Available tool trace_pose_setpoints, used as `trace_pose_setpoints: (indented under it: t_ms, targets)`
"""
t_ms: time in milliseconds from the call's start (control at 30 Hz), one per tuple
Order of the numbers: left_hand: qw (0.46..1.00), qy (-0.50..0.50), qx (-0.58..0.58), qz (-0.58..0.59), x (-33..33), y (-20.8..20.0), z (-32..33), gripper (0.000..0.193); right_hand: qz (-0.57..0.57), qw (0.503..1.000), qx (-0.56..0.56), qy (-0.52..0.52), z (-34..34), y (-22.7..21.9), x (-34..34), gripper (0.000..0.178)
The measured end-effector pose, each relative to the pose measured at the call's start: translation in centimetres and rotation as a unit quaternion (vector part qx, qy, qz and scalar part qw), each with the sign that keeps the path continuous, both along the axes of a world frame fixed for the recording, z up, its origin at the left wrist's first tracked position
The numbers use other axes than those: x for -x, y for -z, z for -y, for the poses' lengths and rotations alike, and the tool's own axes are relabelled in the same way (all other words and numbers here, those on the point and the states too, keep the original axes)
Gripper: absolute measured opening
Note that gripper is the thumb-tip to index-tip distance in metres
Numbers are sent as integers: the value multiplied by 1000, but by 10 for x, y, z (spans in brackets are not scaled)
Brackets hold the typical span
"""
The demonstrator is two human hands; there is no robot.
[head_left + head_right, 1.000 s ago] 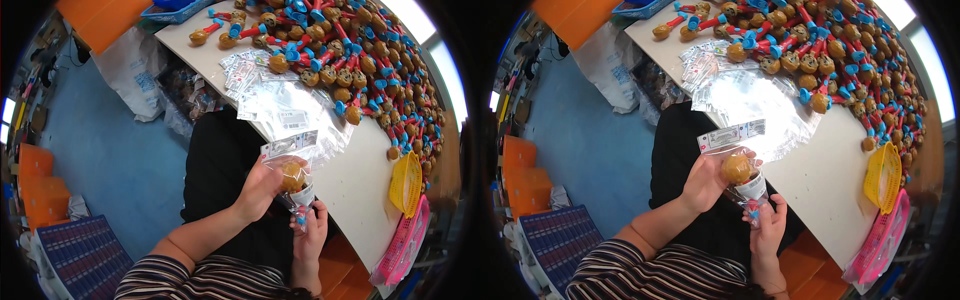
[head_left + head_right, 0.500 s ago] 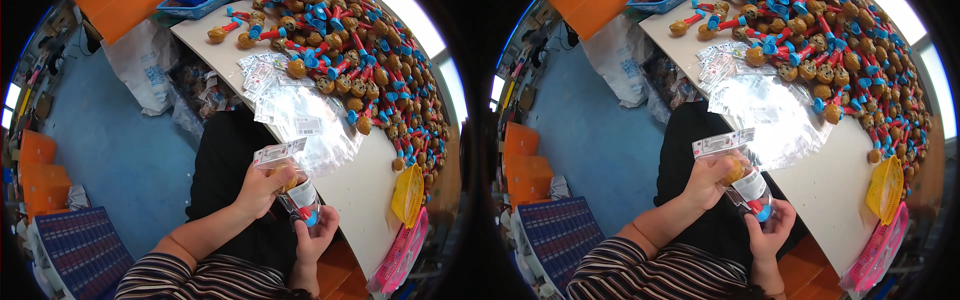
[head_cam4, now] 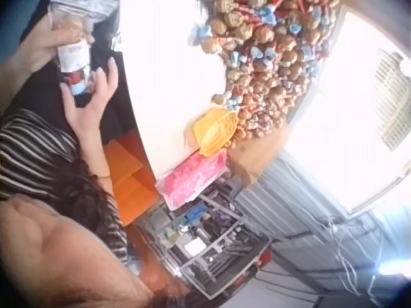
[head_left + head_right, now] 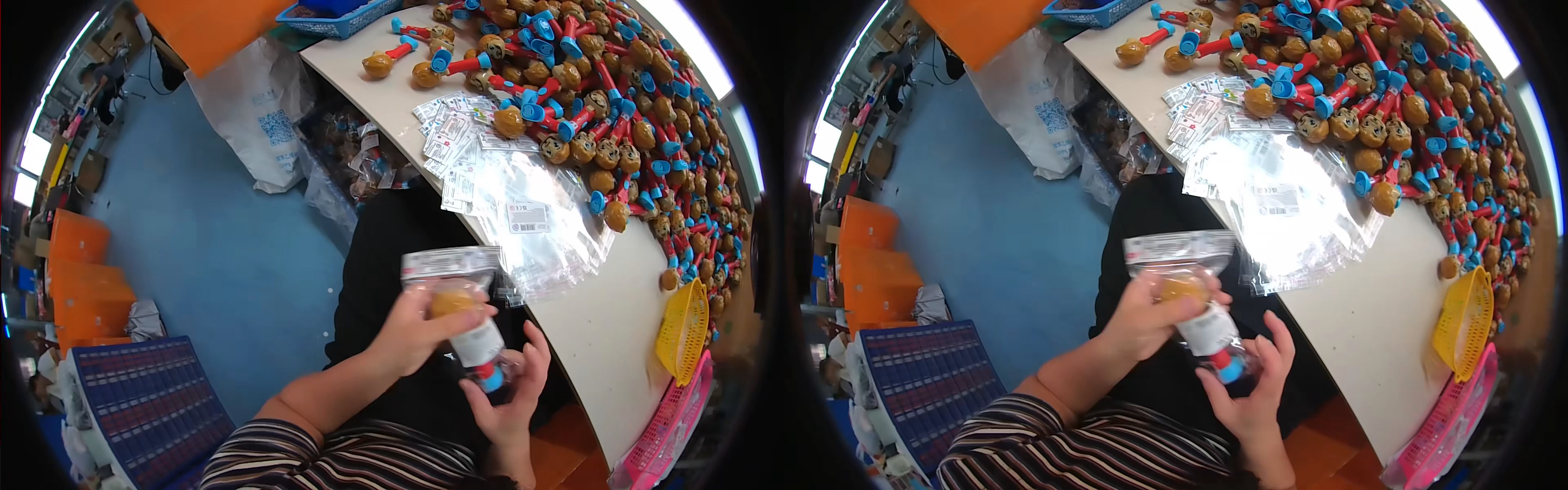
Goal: Packing small bear toys into individual plastic bags and sealing them.
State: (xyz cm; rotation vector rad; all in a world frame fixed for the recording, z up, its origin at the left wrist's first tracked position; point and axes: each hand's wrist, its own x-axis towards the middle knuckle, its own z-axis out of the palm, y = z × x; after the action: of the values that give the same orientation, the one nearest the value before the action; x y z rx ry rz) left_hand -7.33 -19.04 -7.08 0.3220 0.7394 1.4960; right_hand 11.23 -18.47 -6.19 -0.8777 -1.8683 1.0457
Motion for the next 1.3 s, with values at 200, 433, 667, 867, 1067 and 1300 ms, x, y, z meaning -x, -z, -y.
trace_pose_setpoints:
  t_ms: [200,433,667,867,1067,1300]
  targets:
    - [947,-321,28,-21,116,42,-9,24,-27,998,57,-2,-36,-79,-20,51]
    - [956,-247,158,-33,217,116,-148,51,124,961,-121,-216,-57,-175,34,14]
    - [843,-392,-92,-357,127,14,-133,41,237,955,-134,-116,-46,-194,16,15]
    - [631,28,-219,-744,-3,-26,-131,53,256,966,22,28,-33,-193,-37,22]
    - [606,-17,-168,-777,-1,10,-137,30,126,973,174,83,-79,-91,-56,18]
    - [666,-40,-183,-722,-26,0,-126,32,65,970,115,206,-126,-26,-41,36]
